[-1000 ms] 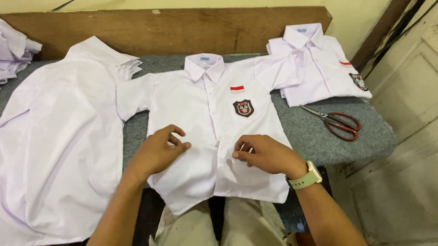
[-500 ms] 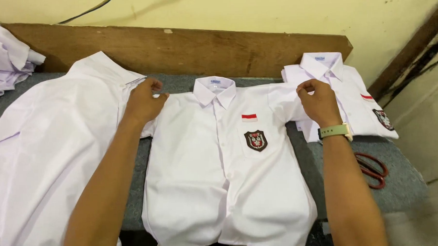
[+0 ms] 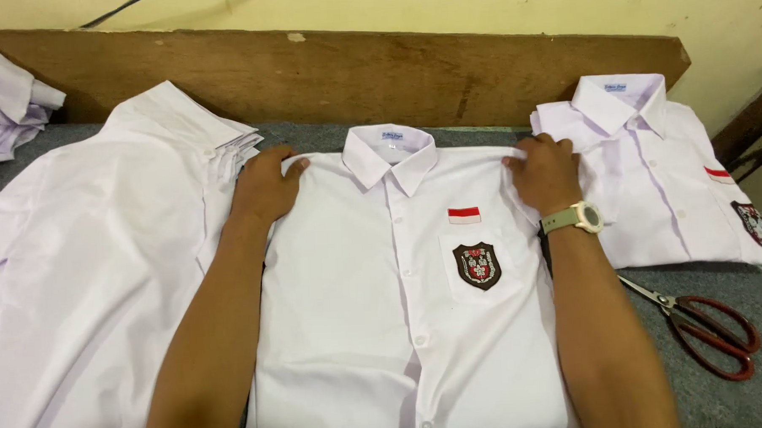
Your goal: Smoothing and aligning a white shirt on a workbench in preparation for folding.
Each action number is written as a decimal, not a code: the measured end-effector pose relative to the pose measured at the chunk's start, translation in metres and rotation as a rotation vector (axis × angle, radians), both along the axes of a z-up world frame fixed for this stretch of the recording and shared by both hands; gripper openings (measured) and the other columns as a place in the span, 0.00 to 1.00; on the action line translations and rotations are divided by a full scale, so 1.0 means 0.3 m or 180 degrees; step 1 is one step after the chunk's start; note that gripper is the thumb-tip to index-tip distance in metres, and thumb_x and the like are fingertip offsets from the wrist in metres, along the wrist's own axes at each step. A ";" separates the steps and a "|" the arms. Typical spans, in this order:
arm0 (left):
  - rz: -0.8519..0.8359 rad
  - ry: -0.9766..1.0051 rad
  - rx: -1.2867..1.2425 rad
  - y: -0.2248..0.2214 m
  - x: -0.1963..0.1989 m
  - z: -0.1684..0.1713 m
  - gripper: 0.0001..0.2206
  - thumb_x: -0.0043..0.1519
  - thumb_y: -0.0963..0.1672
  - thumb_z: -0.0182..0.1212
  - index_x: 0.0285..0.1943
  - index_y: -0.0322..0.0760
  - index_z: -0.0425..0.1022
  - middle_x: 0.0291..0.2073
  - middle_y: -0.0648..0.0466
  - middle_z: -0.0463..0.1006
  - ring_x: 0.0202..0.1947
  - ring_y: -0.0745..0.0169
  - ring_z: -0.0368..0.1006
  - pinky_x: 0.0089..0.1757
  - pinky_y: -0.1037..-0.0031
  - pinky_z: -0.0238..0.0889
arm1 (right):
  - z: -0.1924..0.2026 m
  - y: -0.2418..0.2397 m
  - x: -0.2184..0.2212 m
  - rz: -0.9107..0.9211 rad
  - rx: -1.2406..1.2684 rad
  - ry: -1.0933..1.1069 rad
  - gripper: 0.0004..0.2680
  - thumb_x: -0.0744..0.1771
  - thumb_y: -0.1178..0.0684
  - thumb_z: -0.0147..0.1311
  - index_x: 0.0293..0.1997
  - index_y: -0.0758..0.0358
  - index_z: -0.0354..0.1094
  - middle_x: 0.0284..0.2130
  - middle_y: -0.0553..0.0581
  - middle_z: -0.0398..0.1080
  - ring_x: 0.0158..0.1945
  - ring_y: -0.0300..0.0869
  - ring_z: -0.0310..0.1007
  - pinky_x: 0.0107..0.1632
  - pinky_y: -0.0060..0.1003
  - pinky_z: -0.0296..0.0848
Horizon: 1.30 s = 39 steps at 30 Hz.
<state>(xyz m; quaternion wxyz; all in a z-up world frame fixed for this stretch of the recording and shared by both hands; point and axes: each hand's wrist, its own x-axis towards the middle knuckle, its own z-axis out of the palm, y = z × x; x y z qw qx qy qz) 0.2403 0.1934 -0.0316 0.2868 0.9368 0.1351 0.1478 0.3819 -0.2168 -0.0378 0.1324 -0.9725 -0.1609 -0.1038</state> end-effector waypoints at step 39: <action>-0.1465 0.2235 -0.0032 -0.565 -0.563 0.433 0.22 0.64 0.53 0.49 0.55 0.39 0.80 0.51 0.42 0.83 0.57 0.36 0.75 0.57 0.51 0.66 | 0.218 0.122 -0.307 0.0971 0.1284 -0.0360 0.06 0.68 0.57 0.58 0.50 0.61 0.71 0.36 0.63 0.76 0.38 0.53 0.78 0.41 0.45 0.75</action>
